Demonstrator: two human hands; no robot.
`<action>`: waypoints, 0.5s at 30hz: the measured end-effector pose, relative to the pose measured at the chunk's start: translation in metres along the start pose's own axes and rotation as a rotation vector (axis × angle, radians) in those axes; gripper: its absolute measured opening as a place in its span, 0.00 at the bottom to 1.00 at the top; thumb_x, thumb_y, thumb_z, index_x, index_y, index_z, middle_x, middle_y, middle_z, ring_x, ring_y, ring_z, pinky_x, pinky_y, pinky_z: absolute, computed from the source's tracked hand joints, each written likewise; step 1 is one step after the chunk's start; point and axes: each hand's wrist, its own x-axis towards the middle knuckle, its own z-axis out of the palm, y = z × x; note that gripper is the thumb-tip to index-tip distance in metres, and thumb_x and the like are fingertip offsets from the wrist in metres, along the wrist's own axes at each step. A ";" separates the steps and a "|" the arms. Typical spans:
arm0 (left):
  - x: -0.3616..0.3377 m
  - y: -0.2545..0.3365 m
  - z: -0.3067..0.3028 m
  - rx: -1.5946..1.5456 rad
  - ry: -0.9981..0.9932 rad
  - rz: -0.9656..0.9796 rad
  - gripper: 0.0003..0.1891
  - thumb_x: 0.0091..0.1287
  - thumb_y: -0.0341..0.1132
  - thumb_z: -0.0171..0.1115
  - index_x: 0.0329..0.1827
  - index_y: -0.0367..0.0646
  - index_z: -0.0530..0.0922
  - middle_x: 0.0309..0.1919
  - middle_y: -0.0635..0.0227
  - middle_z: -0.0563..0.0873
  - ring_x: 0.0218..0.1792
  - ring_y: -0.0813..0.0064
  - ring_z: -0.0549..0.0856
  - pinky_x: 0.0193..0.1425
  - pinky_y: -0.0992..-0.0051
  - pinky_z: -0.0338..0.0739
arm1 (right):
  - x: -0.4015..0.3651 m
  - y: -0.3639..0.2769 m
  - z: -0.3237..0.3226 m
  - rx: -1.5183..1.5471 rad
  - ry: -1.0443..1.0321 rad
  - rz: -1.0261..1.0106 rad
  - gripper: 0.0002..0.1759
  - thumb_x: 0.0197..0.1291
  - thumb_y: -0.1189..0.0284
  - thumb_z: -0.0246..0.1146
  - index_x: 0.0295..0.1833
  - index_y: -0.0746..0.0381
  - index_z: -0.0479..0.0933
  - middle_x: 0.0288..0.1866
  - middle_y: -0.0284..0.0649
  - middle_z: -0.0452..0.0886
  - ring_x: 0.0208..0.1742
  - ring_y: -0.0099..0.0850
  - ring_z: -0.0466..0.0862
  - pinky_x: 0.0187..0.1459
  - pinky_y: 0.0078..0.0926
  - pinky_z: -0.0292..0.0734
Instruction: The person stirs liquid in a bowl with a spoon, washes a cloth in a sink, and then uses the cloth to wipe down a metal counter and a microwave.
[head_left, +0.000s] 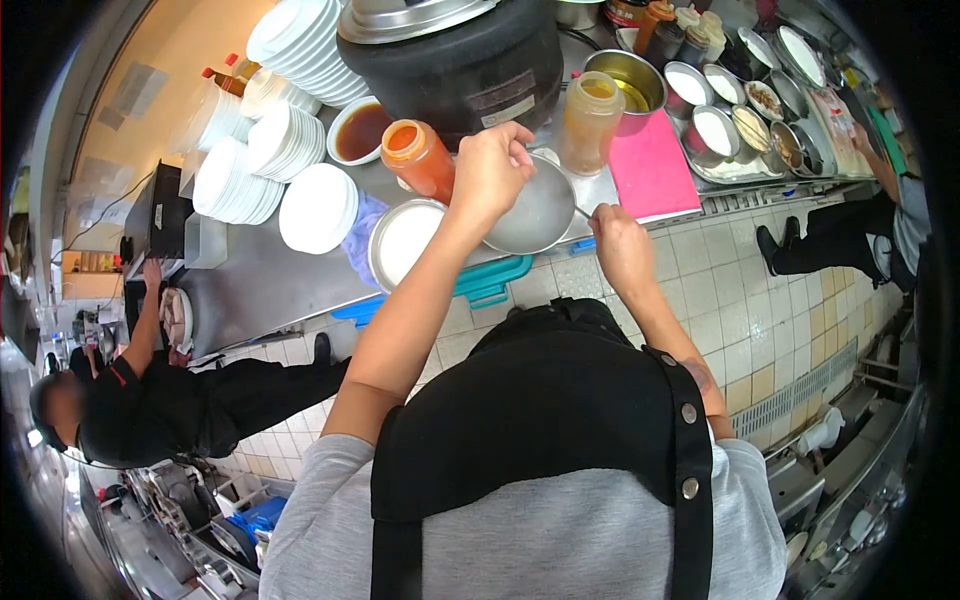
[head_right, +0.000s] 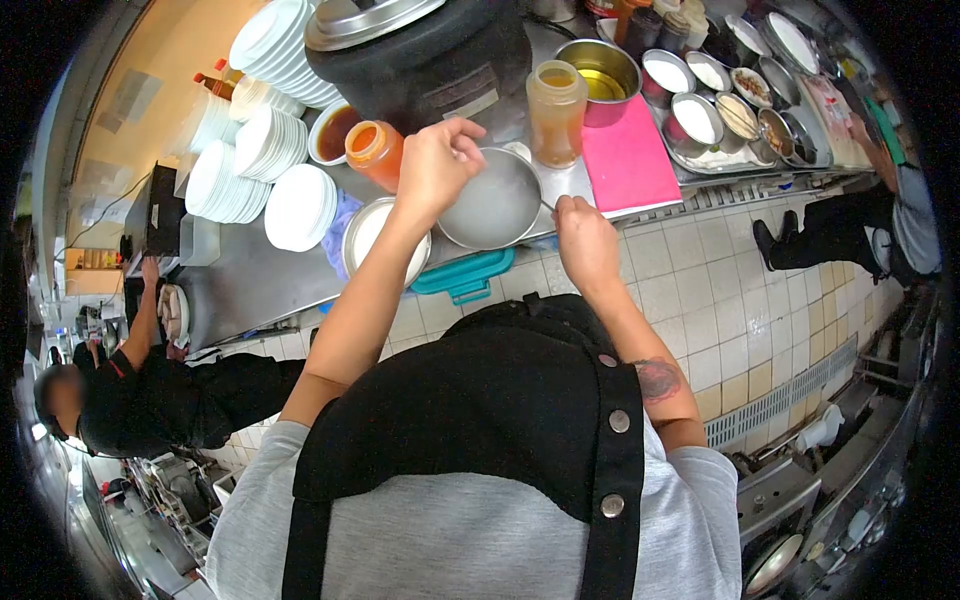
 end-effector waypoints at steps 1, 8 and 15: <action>0.000 -0.001 0.001 -0.016 -0.013 -0.014 0.15 0.51 0.20 0.61 0.43 0.35 0.81 0.28 0.59 0.87 0.32 0.70 0.86 0.40 0.74 0.79 | -0.002 -0.001 0.003 0.013 -0.011 0.005 0.06 0.56 0.73 0.62 0.32 0.65 0.74 0.29 0.48 0.79 0.32 0.47 0.81 0.33 0.42 0.75; 0.000 -0.024 0.013 0.018 -0.022 0.049 0.20 0.54 0.16 0.54 0.50 0.36 0.79 0.31 0.59 0.87 0.33 0.72 0.87 0.41 0.74 0.80 | -0.006 0.002 0.022 0.309 -0.178 0.094 0.09 0.55 0.72 0.63 0.30 0.68 0.77 0.27 0.51 0.81 0.30 0.48 0.82 0.33 0.42 0.77; -0.003 -0.008 0.002 0.015 -0.050 -0.032 0.19 0.52 0.20 0.63 0.49 0.37 0.80 0.30 0.60 0.87 0.32 0.73 0.87 0.40 0.75 0.80 | -0.007 0.003 0.009 0.528 -0.207 0.309 0.08 0.56 0.72 0.64 0.31 0.67 0.79 0.24 0.49 0.81 0.26 0.44 0.82 0.32 0.36 0.75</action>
